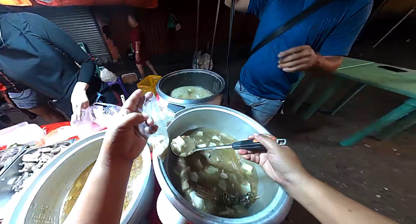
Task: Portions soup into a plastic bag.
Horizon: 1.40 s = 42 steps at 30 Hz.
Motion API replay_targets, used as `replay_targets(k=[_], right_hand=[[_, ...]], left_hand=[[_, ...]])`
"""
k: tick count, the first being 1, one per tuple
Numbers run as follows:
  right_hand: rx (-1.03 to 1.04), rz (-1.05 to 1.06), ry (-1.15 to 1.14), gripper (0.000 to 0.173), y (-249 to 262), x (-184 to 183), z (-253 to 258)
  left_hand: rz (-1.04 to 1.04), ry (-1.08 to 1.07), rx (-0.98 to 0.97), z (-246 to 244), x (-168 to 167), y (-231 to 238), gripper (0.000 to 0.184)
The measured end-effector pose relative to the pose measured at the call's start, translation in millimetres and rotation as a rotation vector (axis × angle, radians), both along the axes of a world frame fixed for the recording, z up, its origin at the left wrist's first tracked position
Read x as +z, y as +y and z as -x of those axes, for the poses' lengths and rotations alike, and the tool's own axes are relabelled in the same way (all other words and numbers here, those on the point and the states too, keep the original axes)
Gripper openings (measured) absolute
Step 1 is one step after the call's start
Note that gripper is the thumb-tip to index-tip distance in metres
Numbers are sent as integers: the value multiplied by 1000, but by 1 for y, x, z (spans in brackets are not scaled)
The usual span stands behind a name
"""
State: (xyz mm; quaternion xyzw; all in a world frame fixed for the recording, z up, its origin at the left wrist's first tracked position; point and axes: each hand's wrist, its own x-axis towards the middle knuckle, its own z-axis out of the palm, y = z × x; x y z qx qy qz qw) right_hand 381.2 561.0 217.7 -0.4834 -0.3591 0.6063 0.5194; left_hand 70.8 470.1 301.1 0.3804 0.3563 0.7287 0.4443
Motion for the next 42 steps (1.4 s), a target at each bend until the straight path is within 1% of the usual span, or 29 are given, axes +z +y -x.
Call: replay_targets(k=[2, 5, 7, 10, 13, 15, 17, 18, 19, 20, 22, 23, 24, 25, 26, 28, 29, 31, 33, 34, 36, 39, 42], right_hand=[[-3, -113, -34, 23, 1, 21, -10], [-6, -268, -90, 24, 5, 58, -25], [-18, -341, -120, 27, 7, 86, -31], [-39, -419, -172, 26, 4, 127, -35], [-31, -530, -203, 27, 2, 155, -33], [-4, -577, -181, 27, -3, 167, -28], [45, -647, -185, 23, -11, 169, -21], [86, -724, -224, 19, -15, 165, -19], [139, -849, -303, 15, -20, 159, -18], [192, -1018, -421, 12, -25, 151, -18], [318, -1411, -671, 16, -37, 135, -19], [392, -1585, -755, 19, -42, 127, -18], [456, -1724, -816, 21, -47, 119, -17], [507, -1816, -865, 21, -51, 112, -17], [538, -1858, -886, 21, -54, 108, -18], [503, -1818, -852, 20, -55, 105, -27], [455, -1771, -835, 20, -55, 106, -34], [339, -1706, -826, 17, -48, 108, -48], [253, -1657, -894, 17, -34, 98, -63], [250, -1633, -951, 17, -26, 90, -69], [311, -1592, -1070, 21, -14, 68, -82], [446, -1528, -1247, 25, -7, 32, -95], [475, -1408, -1323, 27, -11, 8, -105]], left_hand=[[-4, -32, -18, -6, -2, 5, 64], [-9, -25, -54, -16, -11, 15, 69], [17, -6, -31, -24, -20, 23, 71], [54, -31, 16, -37, -39, 36, 69], [107, -24, 50, -54, -53, 46, 74], [129, -23, 79, -66, -60, 52, 78], [119, -21, 92, -75, -65, 57, 82], [113, -31, 108, -79, -67, 59, 84], [111, -49, 115, -81, -68, 61, 84], [119, -66, 117, -83, -67, 61, 83], [136, -95, 121, -87, -65, 61, 80], [132, -109, 120, -87, -67, 61, 80], [132, -124, 133, -88, -69, 61, 81], [148, -142, 153, -88, -71, 62, 82], [172, -165, 182, -88, -71, 62, 86], [208, -206, 251, -85, -72, 64, 93], [227, -209, 269, -82, -73, 64, 92], [266, -197, 275, -76, -72, 60, 84], [296, -163, 256, -71, -65, 53, 78], [300, -140, 245, -68, -61, 51, 77], [293, -106, 226, -63, -51, 48, 75], [256, -70, 172, -53, -39, 43, 63], [217, -74, 128, -43, -29, 35, 65]])
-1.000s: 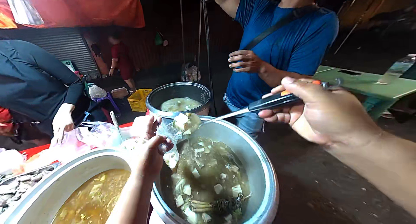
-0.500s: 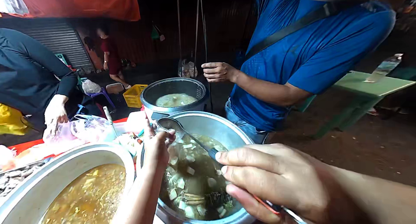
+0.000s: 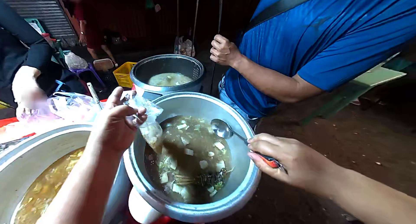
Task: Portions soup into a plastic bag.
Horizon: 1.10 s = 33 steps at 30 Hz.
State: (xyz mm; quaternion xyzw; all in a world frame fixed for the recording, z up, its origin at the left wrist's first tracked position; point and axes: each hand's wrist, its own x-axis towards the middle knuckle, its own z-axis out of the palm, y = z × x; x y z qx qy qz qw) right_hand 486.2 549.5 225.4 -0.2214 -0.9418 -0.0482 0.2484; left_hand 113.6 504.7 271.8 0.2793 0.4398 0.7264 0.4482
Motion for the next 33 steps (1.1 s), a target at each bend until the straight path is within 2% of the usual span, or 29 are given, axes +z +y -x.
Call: replay_targets(k=[3, 10, 15, 25, 28, 31, 33], right_hand=[[-83, 136, 69, 27, -14, -4, -10], [-299, 554, 546, 20, -31, -3, -22], [-189, 669, 663, 19, -37, -22, -2], [135, 617, 621, 17, -61, -60, 83], [76, 830, 746, 14, -62, -65, 85], [-148, 1166, 985, 10, -55, -58, 77], [-256, 1300, 1104, 14, -51, -54, 73]], left_hand=[[-7, 3, 20, 7, 7, -9, 62], [-76, 47, 31, 16, 10, -25, 58], [-85, 29, 62, 16, 18, -31, 58], [-113, 29, 72, 19, 24, -39, 62], [-131, 10, 79, 22, 26, -40, 63], [-128, 13, 79, 25, 27, -39, 63], [-126, 14, 70, 27, 26, -38, 62]])
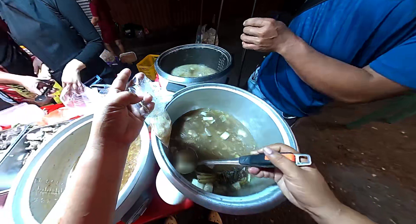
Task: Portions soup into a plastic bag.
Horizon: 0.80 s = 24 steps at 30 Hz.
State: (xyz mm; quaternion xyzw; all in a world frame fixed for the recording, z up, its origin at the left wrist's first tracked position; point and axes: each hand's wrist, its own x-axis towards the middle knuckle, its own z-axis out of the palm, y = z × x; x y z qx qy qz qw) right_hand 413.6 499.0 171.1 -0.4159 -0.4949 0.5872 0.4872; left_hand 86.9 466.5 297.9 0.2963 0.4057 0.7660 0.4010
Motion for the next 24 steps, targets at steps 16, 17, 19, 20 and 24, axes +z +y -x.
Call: replay_targets(k=[16, 17, 19, 20, 24], right_hand=[[-82, -364, -68, 33, 50, 122, -42], [-71, -387, -73, 35, 56, 134, -46], [-58, -422, -61, 37, 66, 157, -48], [-62, -444, -52, 37, 69, 170, -44], [-48, -471, -12, 32, 74, 210, -23]], left_hand=[[-40, 77, -239, 3, -29, 19, 77], [-38, 62, -242, 1, -32, 20, 76], [-45, 49, -263, -3, -37, 21, 79], [-46, 46, -272, -5, -39, 23, 79], [-18, 63, -253, -23, -42, 32, 79]])
